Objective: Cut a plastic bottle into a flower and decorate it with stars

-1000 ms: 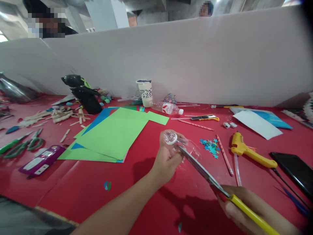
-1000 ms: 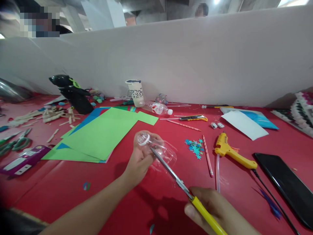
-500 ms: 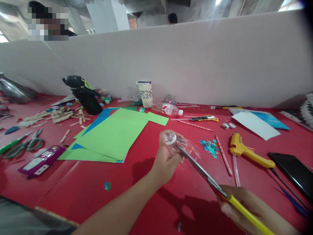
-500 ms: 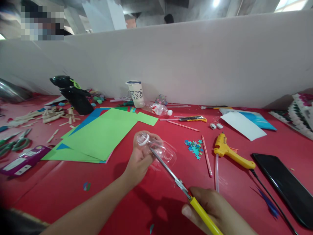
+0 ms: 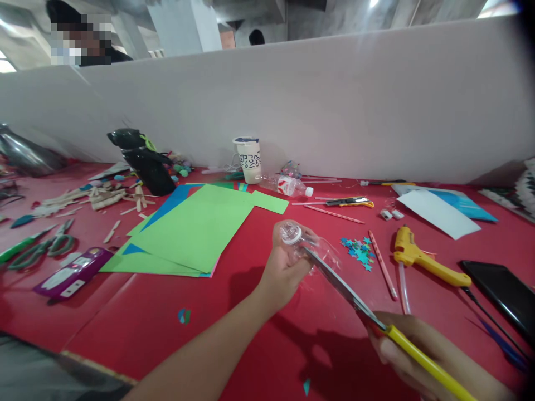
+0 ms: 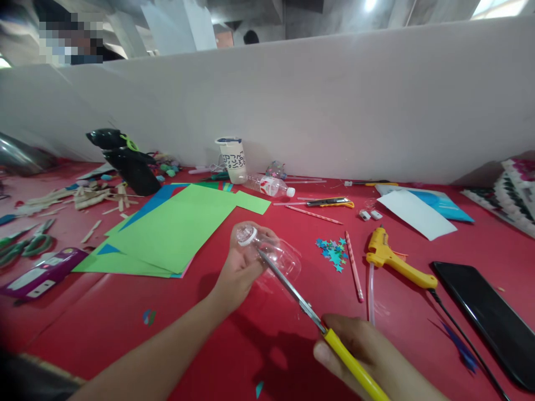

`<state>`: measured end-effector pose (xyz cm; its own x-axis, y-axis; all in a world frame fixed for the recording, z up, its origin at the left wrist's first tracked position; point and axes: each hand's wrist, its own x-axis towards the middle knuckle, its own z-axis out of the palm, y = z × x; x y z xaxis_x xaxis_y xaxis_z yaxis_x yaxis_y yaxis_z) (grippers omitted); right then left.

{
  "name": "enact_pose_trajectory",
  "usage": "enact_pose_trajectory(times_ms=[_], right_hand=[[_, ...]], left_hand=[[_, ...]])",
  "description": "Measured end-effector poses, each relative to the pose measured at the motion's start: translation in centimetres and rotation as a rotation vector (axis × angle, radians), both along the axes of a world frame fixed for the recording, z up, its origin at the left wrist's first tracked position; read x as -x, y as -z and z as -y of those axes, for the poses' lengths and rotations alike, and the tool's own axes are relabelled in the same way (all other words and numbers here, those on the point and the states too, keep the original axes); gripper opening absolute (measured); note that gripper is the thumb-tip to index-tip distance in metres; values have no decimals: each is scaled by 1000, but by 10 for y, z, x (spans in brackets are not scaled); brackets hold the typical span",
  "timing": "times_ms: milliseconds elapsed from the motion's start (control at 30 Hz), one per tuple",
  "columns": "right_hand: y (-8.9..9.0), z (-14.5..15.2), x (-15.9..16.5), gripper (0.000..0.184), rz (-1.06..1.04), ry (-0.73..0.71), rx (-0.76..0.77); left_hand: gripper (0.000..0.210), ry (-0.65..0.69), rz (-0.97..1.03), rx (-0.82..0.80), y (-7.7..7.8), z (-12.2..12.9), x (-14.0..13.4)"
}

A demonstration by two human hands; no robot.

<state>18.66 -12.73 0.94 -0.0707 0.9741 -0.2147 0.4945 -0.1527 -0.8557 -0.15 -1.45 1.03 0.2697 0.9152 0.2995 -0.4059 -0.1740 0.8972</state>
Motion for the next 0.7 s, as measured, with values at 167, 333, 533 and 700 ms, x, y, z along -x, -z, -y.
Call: enact_pose_trajectory(times_ms=[167, 333, 533, 700], right_hand=[[8, 7, -3, 54, -27, 140, 63], [6, 1, -4, 45, 35, 127, 18], [-3, -9, -2, 40, 259, -23, -150], [1, -11, -9, 39, 280, -31, -202]], left_hand=[[43, 14, 190, 141, -1, -11, 7], [33, 146, 355, 286, -2, -13, 13], [39, 50, 319, 397, -3, -13, 13], [36, -3, 334, 426, -6, -16, 14]])
